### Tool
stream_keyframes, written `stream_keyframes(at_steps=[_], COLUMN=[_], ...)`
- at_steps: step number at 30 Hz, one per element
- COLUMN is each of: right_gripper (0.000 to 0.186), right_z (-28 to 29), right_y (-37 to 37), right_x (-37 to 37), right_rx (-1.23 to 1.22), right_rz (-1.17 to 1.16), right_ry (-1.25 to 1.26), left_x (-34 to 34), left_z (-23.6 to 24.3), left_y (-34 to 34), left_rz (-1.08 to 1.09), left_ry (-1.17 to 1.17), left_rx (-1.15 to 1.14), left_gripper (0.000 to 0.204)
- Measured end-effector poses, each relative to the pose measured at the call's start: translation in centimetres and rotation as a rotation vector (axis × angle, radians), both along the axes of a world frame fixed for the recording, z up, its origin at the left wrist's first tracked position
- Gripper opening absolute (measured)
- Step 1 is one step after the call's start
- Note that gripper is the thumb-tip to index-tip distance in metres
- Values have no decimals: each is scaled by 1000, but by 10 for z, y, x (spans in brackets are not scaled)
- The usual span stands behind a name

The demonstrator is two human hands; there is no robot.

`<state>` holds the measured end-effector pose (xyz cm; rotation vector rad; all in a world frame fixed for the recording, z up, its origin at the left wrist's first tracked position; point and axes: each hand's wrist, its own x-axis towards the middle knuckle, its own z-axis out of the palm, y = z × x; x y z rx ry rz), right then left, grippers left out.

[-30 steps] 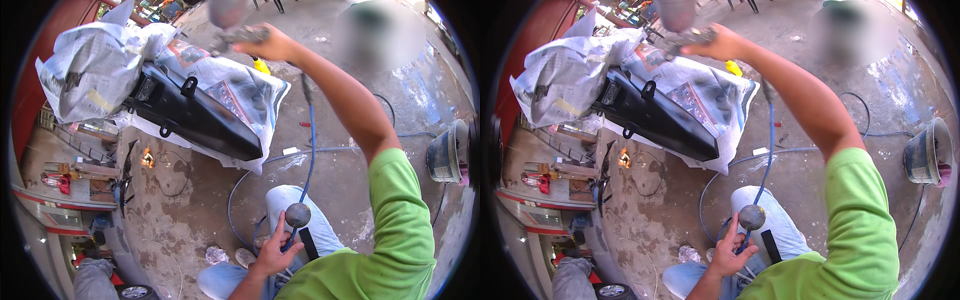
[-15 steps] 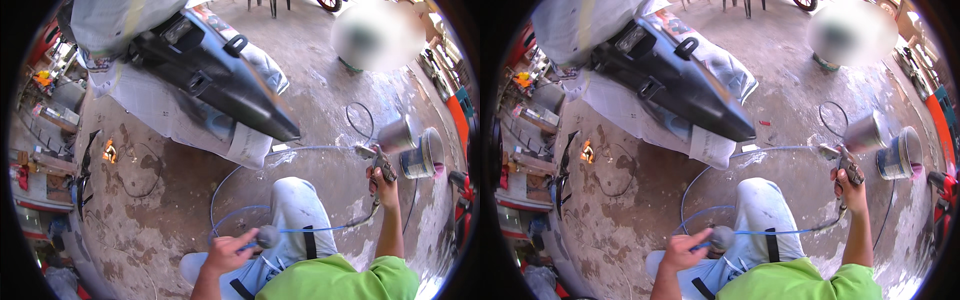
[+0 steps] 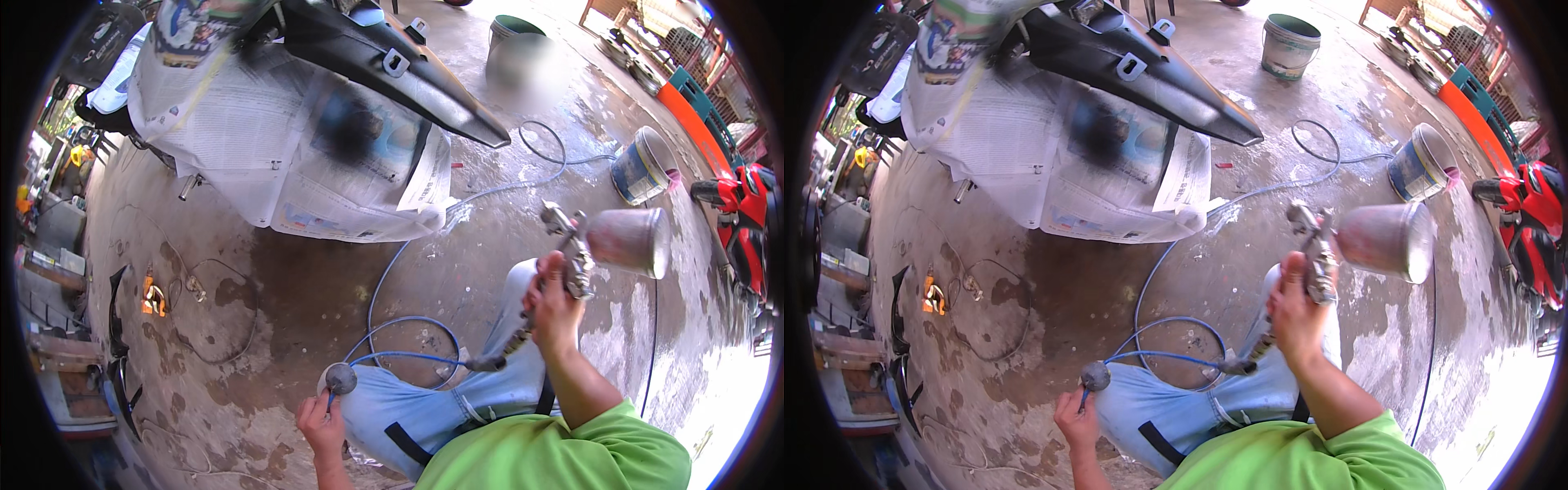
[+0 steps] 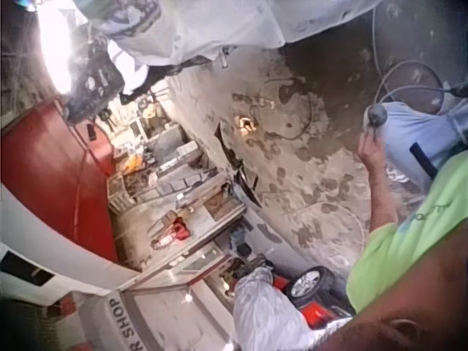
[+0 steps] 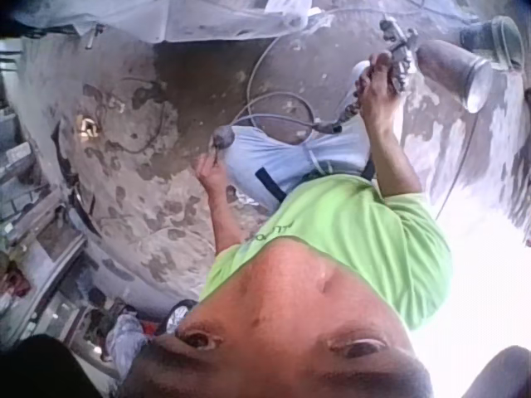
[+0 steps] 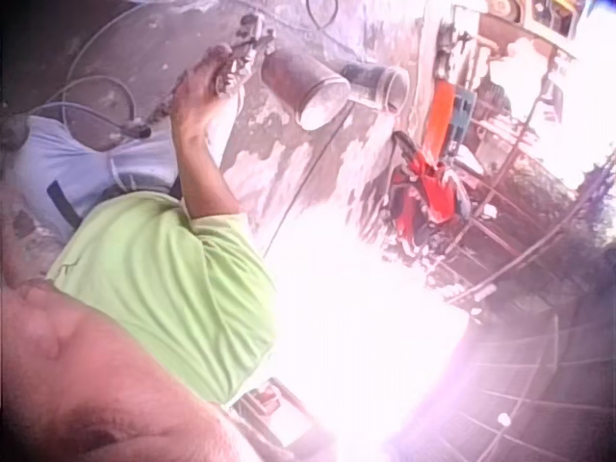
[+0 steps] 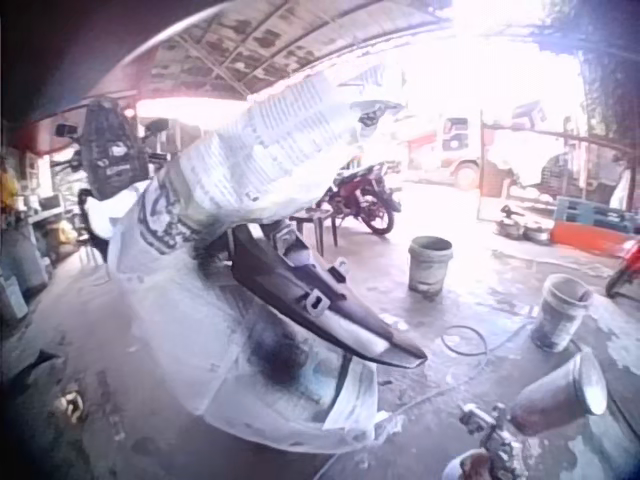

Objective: The person uses a spray gun to apply paint to a motorcycle part covered with newspaper. They adjust the spray gun, walk to a table to clean the nozzle with a small tool, then return to continue spraying the part from multiple angles.

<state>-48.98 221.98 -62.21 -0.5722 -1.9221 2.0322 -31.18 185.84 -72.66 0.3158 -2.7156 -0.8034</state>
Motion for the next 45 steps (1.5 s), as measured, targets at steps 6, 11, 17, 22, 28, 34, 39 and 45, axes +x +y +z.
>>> stream_keyframes(at_steps=[6,11,17,22,28,34,39,45], right_gripper=[61,58,58,60,63,66,68,68], right_z=[1,20,61,88,70,19,16,31], right_y=[-109,-181,-238,-269,-260,-235,-233,-247], right_x=[-12,-32,-56,-78,-82,-49,-48,-58], right_rx=[11,15,192,-27,94,273,382,319], right_rz=[-39,-13,-51,160,100,-61,-144,-118], right_ry=[283,430,653,530,618,472,619,653], left_x=[29,51,79,85,82,70,63,58], left_z=[12,19,14,11,1,-10,-11,-15], left_y=[-21,-49,-74,-65,-60,-60,-56,-55], left_rz=[88,191,278,323,320,231,197,203], left_ry=[-54,61,44,80,89,21,22,21], left_rx=[119,93,74,130,184,214,231,223], left_gripper=[23,19,15,15,14,13,13,15])
